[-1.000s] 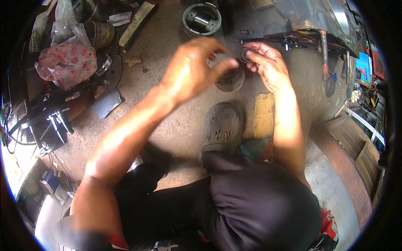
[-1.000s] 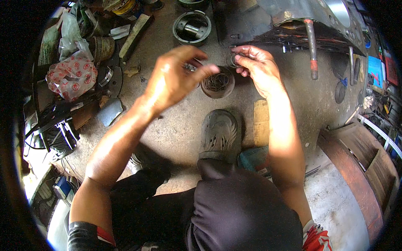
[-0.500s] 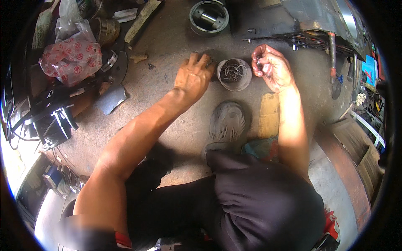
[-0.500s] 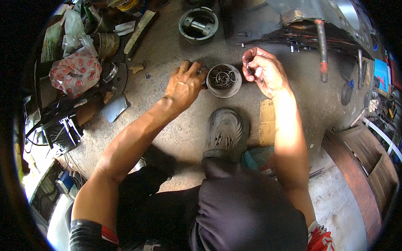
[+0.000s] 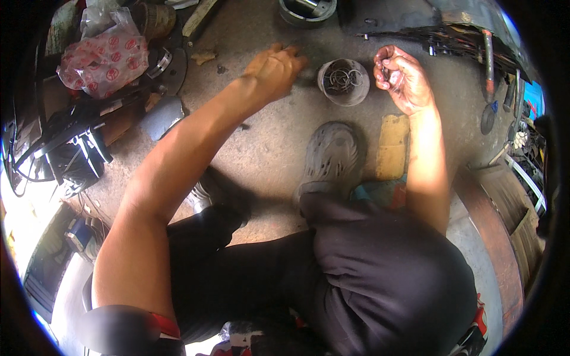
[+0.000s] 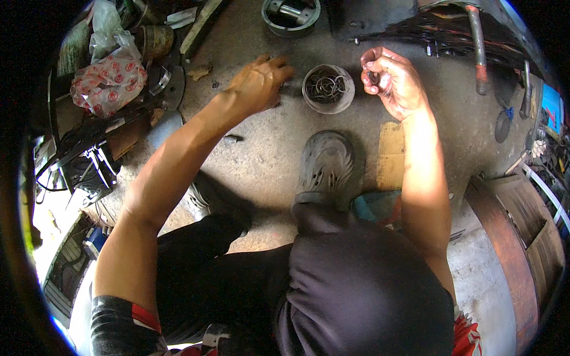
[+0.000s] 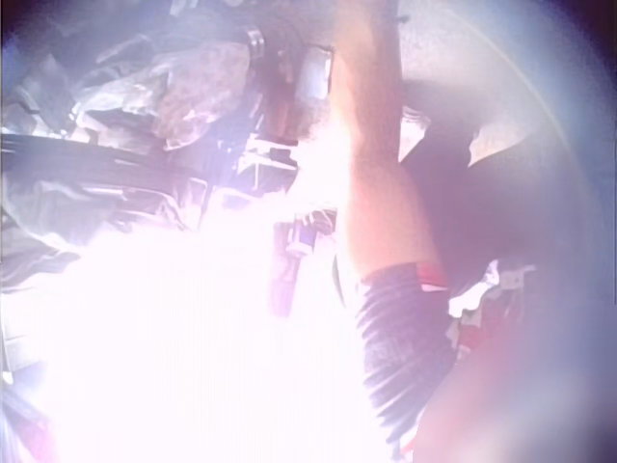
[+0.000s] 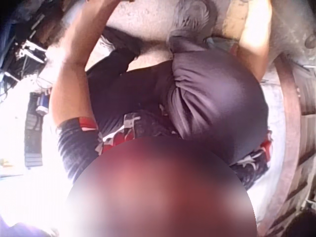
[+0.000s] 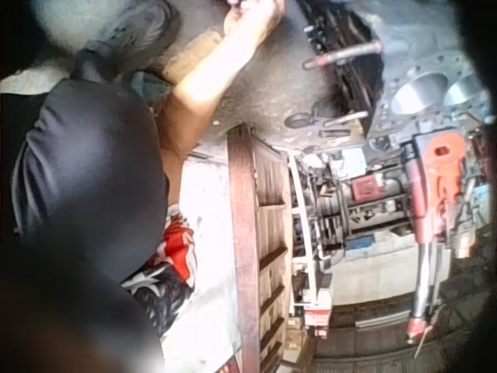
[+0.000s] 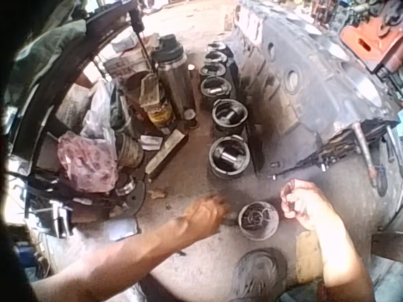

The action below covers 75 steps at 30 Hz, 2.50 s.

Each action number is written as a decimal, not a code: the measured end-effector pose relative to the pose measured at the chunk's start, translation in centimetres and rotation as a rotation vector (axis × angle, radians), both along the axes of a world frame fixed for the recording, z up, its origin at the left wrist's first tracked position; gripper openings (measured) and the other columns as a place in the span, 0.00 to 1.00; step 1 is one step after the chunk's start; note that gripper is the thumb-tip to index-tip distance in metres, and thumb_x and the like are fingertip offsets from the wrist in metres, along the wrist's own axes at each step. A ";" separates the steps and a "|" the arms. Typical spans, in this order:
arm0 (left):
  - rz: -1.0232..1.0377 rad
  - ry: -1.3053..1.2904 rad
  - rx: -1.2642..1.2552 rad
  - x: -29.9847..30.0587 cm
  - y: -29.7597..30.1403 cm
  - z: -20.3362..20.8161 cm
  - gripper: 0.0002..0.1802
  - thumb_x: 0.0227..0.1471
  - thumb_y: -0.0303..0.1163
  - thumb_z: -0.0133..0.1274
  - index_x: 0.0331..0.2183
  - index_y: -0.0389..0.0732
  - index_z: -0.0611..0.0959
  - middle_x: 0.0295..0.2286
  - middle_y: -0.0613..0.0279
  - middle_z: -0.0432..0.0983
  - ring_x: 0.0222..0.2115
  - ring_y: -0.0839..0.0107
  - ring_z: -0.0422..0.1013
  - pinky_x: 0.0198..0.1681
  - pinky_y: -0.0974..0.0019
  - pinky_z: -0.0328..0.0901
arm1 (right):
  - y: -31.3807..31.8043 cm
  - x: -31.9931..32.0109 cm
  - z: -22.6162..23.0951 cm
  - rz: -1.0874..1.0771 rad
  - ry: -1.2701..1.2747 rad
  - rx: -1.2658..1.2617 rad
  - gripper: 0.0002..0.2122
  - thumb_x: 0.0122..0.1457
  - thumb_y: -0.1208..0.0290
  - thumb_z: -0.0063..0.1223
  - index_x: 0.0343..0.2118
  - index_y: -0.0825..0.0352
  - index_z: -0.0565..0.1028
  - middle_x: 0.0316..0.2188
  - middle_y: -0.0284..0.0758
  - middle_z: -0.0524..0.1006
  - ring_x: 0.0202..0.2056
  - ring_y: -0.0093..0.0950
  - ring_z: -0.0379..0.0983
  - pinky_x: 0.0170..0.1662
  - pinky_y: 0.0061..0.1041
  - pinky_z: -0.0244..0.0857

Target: The person sits on the workshop floor and installs piston rings onto a piston by hand, then places the assembled piston into a cylinder block. The person repeats this process for several pistons, handling rings and pistons one at a time.

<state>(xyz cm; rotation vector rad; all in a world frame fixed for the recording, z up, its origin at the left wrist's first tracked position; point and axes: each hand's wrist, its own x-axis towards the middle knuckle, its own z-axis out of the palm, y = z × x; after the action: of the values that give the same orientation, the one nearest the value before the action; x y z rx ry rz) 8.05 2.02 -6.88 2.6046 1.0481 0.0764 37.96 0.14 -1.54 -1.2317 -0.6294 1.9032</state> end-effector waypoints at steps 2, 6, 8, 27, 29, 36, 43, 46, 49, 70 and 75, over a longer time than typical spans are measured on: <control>0.053 0.000 0.033 0.1 -0.3 -0.1 0.20 0.36 0.23 0.64 0.38 0.38 0.83 0.42 0.49 0.77 0.46 0.51 0.74 0.51 0.54 0.72 | 0.0 0.1 0.0 -0.011 -0.016 -0.005 0.06 0.59 0.76 0.50 0.38 0.70 0.72 0.31 0.33 0.74 0.28 0.22 0.70 0.26 0.21 0.61; 0.183 0.086 -0.215 0.0 0.1 -0.4 0.20 0.35 0.26 0.66 0.36 0.36 0.82 0.41 0.47 0.77 0.46 0.48 0.74 0.50 0.51 0.71 | 0.1 0.0 0.0 0.003 -0.038 0.003 0.06 0.59 0.76 0.51 0.38 0.70 0.72 0.30 0.33 0.73 0.27 0.22 0.71 0.26 0.20 0.61; 0.175 0.098 -0.277 -0.5 0.6 -0.3 0.20 0.36 0.27 0.67 0.36 0.35 0.82 0.40 0.46 0.77 0.45 0.48 0.74 0.49 0.51 0.71 | 0.1 -0.1 0.0 -0.005 -0.026 -0.003 0.05 0.59 0.75 0.52 0.36 0.69 0.73 0.29 0.32 0.73 0.26 0.21 0.70 0.26 0.20 0.61; 0.153 -0.506 -0.793 3.7 3.3 12.1 0.23 0.40 0.44 0.73 0.29 0.34 0.85 0.23 0.56 0.80 0.26 0.65 0.75 0.33 0.61 0.69 | 0.0 -1.3 0.9 -0.077 -0.167 -0.039 0.10 0.60 0.66 0.62 0.29 0.62 0.72 0.19 0.28 0.71 0.20 0.18 0.67 0.21 0.18 0.57; 0.103 -0.530 -0.659 4.3 2.8 12.2 0.25 0.40 0.44 0.72 0.35 0.34 0.85 0.31 0.52 0.83 0.33 0.60 0.79 0.40 0.60 0.72 | 0.0 -1.5 1.0 -0.087 -0.158 -0.026 0.10 0.60 0.66 0.63 0.29 0.62 0.72 0.19 0.28 0.71 0.20 0.18 0.68 0.21 0.18 0.58; 0.403 -0.315 -0.410 0.4 4.1 6.9 0.21 0.49 0.38 0.67 0.42 0.36 0.85 0.39 0.50 0.83 0.40 0.60 0.80 0.45 0.60 0.73 | -0.2 -1.2 1.2 -0.049 -0.262 -0.045 0.09 0.61 0.70 0.60 0.29 0.60 0.70 0.20 0.25 0.67 0.20 0.16 0.63 0.22 0.17 0.54; 0.306 0.023 -0.441 -3.0 1.4 1.1 0.19 0.46 0.32 0.69 0.40 0.37 0.83 0.37 0.49 0.81 0.39 0.55 0.79 0.42 0.55 0.73 | 0.0 -1.6 1.5 0.067 -0.356 0.009 0.12 0.60 0.70 0.62 0.26 0.58 0.67 0.18 0.20 0.63 0.17 0.11 0.55 0.20 0.15 0.47; 0.221 0.012 -0.367 -3.0 1.7 0.7 0.17 0.47 0.31 0.68 0.38 0.36 0.83 0.36 0.49 0.81 0.37 0.55 0.79 0.41 0.54 0.73 | 0.1 -1.9 1.7 0.092 -0.408 0.012 0.13 0.60 0.70 0.63 0.26 0.58 0.67 0.18 0.19 0.62 0.17 0.10 0.53 0.20 0.15 0.46; 0.203 0.071 -0.403 -2.4 2.2 2.0 0.13 0.47 0.29 0.67 0.35 0.36 0.83 0.33 0.52 0.82 0.34 0.57 0.79 0.39 0.57 0.72 | 0.3 -2.1 1.5 0.101 -0.417 0.017 0.13 0.60 0.70 0.63 0.27 0.59 0.67 0.18 0.18 0.62 0.17 0.09 0.53 0.19 0.15 0.46; -0.541 0.215 -0.094 -9.4 -3.6 3.4 0.41 0.45 0.48 0.66 0.60 0.54 0.72 0.66 0.61 0.56 0.67 0.59 0.53 0.68 0.53 0.54 | -0.7 -2.8 3.4 0.618 -1.152 0.227 0.25 0.59 0.45 0.59 0.28 0.69 0.79 0.19 0.31 0.72 0.24 0.23 0.66 0.30 0.31 0.61; -0.406 0.151 -0.172 -11.3 -5.2 2.6 0.20 0.51 0.27 0.53 0.48 0.45 0.82 0.56 0.58 0.69 0.58 0.60 0.64 0.56 0.63 0.69 | -0.9 -4.1 3.6 0.629 -1.218 0.394 0.19 0.66 0.59 0.51 0.26 0.72 0.71 0.17 0.48 0.64 0.20 0.34 0.60 0.28 0.36 0.59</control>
<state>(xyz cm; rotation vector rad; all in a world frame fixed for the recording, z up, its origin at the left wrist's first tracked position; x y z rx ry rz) -3.27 -3.18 -4.30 2.6367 0.5236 -0.2967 33.82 -0.79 2.03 -1.9863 -2.0906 1.1177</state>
